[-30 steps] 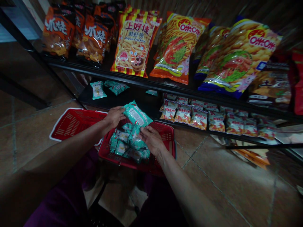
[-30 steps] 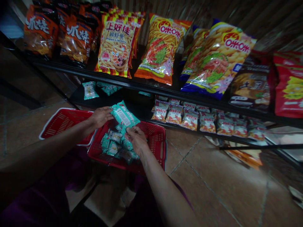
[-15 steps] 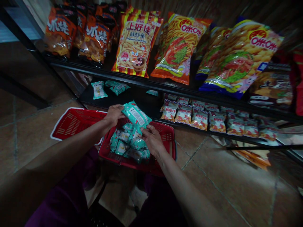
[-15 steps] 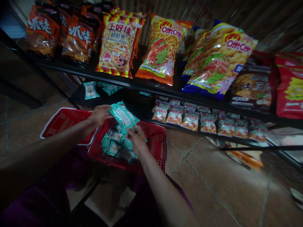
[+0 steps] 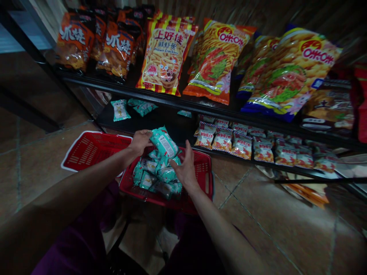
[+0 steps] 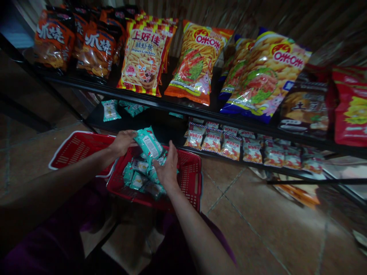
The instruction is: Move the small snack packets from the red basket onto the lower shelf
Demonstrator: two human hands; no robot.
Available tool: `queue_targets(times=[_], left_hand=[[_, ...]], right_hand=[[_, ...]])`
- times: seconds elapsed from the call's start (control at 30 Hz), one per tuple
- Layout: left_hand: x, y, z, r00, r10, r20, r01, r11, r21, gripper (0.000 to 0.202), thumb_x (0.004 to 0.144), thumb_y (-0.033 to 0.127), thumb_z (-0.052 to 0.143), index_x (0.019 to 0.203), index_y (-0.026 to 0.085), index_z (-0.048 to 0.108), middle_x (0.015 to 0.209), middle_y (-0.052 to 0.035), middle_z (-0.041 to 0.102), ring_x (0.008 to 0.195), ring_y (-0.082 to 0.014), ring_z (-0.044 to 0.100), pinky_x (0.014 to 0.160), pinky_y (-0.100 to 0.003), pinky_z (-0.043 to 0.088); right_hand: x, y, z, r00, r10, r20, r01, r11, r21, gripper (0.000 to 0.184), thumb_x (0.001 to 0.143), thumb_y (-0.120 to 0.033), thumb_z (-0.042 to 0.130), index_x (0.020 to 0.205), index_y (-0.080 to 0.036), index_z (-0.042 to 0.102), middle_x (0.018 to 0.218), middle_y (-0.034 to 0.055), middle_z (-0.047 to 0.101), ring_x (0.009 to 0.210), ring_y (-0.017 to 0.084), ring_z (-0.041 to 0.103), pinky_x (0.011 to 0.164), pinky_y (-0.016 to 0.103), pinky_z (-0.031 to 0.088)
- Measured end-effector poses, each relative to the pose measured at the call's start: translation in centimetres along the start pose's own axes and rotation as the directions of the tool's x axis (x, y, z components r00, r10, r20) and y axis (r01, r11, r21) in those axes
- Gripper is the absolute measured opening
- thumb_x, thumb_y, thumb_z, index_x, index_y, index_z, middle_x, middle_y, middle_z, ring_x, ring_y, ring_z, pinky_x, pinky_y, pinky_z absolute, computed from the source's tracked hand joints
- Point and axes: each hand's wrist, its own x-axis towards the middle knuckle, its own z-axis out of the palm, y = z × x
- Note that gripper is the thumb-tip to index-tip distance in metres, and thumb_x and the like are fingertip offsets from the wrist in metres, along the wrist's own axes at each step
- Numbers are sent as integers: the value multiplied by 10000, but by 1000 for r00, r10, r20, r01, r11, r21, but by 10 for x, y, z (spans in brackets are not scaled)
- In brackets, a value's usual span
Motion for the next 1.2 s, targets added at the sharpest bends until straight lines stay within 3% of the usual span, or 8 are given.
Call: queue_targets(times=[0.13, 0.3, 0.57, 0.7, 0.9, 1.07, 1.2], left_hand=[[-4, 0, 3, 1000, -9, 13, 9, 1000, 11, 121, 827, 108, 519, 727, 134, 582, 630, -20, 622, 567, -117, 596, 638, -278, 535], [-3, -3, 3, 1000, -13, 12, 13, 999, 46, 98, 817, 117, 539, 734, 138, 587, 610, -7, 615, 554, -108, 590, 616, -250, 531], [0, -10, 1, 1000, -13, 19, 11, 994, 112, 129, 826, 133, 512, 721, 135, 586, 611, -24, 604, 535, -126, 582, 574, -275, 529], [0, -10, 1, 1000, 4, 15, -6, 991, 134, 112, 815, 137, 514, 739, 116, 595, 612, -30, 606, 538, -130, 584, 569, -280, 529], [-2, -7, 2, 1000, -3, -4, 4, 992, 130, 102, 804, 127, 523, 736, 116, 598, 629, -37, 612, 553, -140, 594, 586, -299, 534], [-4, -2, 3, 999, -40, -21, 42, 996, 82, 90, 807, 120, 535, 733, 119, 588, 626, -38, 614, 561, -131, 595, 642, -311, 550], [-4, -2, 4, 998, -58, -25, 60, 994, 96, 101, 822, 111, 519, 732, 127, 561, 609, -19, 584, 548, -117, 580, 649, -312, 556]], right_hand=[[-2, -3, -3, 969, -221, 109, 239, 951, -197, 751, 795, -166, 525, 1466, -321, 225, 1580, 22, 119, 1448, 286, 112, 1133, 549, 238], [-4, 1, 0, 907, -323, 270, 385, 896, -220, 700, 820, -94, 413, 1463, -323, 255, 1570, -10, 183, 1459, 256, 63, 1131, 564, 254], [-3, 0, 0, 876, -328, 354, 399, 906, -146, 660, 804, -102, 405, 1453, -179, 312, 1545, 83, 254, 1430, 246, 216, 1160, 495, 249], [-5, -6, -3, 879, -312, 361, 380, 915, -134, 576, 891, -279, 429, 1447, -177, 320, 1537, 112, 270, 1423, 256, 236, 1149, 503, 252], [-7, -13, -2, 915, -263, 307, 316, 939, -136, 691, 861, -489, 518, 1446, -189, 307, 1514, 146, 307, 1411, 270, 263, 1139, 503, 260], [-6, -13, 0, 928, -239, 286, 292, 943, -161, 761, 816, -499, 583, 1451, -204, 284, 1523, 125, 295, 1428, 288, 203, 1139, 516, 248], [-9, -12, 5, 929, -217, 299, 291, 928, -231, 857, 766, -435, 656, 1462, -152, 243, 1541, 164, 230, 1437, 310, 159, 1148, 536, 206]])
